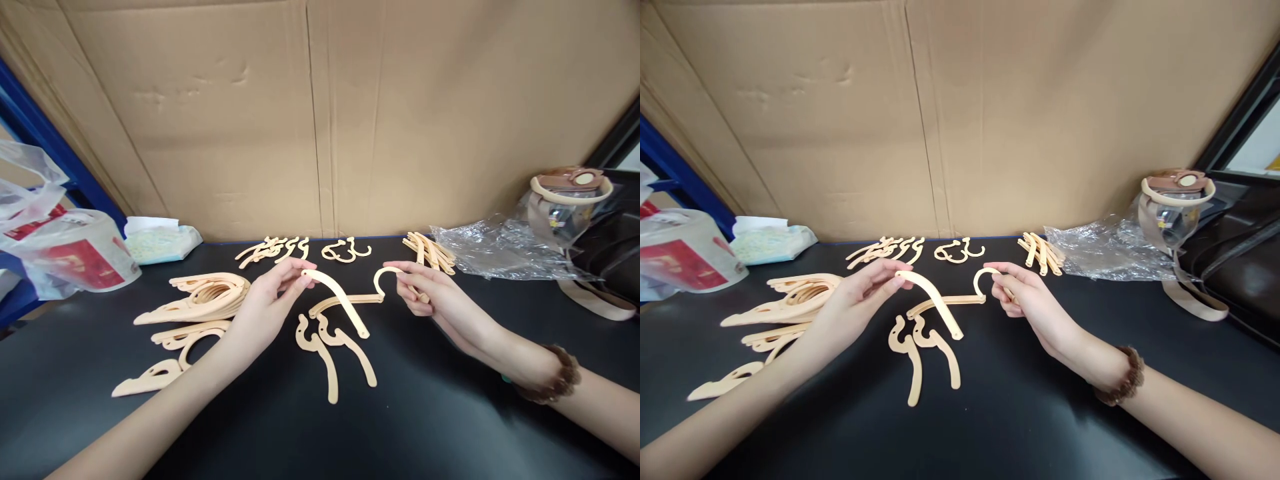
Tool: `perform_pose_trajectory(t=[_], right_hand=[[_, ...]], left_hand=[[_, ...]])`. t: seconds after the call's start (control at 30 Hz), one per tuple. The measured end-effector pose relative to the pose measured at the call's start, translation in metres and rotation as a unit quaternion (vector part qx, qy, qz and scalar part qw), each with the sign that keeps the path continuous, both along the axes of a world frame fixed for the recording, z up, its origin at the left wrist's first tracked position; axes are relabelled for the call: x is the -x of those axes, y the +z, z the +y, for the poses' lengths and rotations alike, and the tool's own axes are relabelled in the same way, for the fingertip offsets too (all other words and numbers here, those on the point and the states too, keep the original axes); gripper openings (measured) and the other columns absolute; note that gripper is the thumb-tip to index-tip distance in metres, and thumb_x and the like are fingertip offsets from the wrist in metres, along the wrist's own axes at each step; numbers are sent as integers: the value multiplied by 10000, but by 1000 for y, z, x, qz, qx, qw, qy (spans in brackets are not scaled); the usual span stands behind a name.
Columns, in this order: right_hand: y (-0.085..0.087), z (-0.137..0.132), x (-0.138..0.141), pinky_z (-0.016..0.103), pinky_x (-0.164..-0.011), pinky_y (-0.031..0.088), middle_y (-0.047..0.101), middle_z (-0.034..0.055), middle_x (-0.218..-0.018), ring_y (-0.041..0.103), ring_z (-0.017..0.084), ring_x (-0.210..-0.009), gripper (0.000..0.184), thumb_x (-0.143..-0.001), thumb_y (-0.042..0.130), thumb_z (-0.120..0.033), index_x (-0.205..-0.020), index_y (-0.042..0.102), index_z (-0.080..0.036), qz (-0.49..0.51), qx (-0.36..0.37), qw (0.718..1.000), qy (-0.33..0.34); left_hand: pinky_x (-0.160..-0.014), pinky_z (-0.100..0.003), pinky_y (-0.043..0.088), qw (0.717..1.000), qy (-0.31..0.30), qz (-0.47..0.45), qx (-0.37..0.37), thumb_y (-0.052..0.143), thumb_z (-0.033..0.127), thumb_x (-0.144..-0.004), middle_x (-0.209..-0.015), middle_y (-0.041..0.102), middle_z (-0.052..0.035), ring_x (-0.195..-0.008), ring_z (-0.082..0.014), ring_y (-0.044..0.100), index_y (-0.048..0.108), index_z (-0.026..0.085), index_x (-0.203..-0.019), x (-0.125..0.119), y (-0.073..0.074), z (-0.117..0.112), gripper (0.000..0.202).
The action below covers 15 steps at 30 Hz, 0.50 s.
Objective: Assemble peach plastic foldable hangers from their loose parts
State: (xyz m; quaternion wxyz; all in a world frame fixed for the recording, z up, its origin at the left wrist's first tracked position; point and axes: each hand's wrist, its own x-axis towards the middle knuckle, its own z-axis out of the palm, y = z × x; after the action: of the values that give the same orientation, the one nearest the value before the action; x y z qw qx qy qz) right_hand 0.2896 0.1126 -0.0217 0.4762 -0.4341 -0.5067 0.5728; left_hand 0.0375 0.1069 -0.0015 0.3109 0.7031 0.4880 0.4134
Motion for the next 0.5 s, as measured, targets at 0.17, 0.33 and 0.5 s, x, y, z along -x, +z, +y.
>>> perform_pose_trajectory(t=[0.17, 0.33, 0.5], right_hand=[[1, -2, 2, 252, -533, 292, 525, 8, -724, 387, 110, -603, 270, -897, 530, -397, -1027, 558, -162, -35, -28, 999, 24], [3, -6, 2, 281, -714, 374, 576, 28, -825, 490, 146, -758, 313, -913, 498, -490, -852, 552, -188, -19, -40, 998, 48], [5, -9, 2, 279, -791, 331, 495, 2, -772, 436, 149, -799, 306, -878, 559, -500, -881, 675, -217, -72, -46, 994, 60]], left_hand=[[-785, -234, 505, 986, 6, -151, 67, 537, 374, -900, -886, 617, -3, -876, -138, 601, 594, 203, -1056, -1, 8, -2, 239], [-584, -233, 544, 958, 23, -239, 158, 535, 312, -888, -794, 554, 0, -723, -135, 589, 591, 209, -1049, 1, 18, -7, 199], [-304, -125, 223, 944, 6, -206, 259, 475, 299, -907, -736, 491, 32, -426, -45, 333, 525, 253, -1131, -8, 23, -12, 234]])
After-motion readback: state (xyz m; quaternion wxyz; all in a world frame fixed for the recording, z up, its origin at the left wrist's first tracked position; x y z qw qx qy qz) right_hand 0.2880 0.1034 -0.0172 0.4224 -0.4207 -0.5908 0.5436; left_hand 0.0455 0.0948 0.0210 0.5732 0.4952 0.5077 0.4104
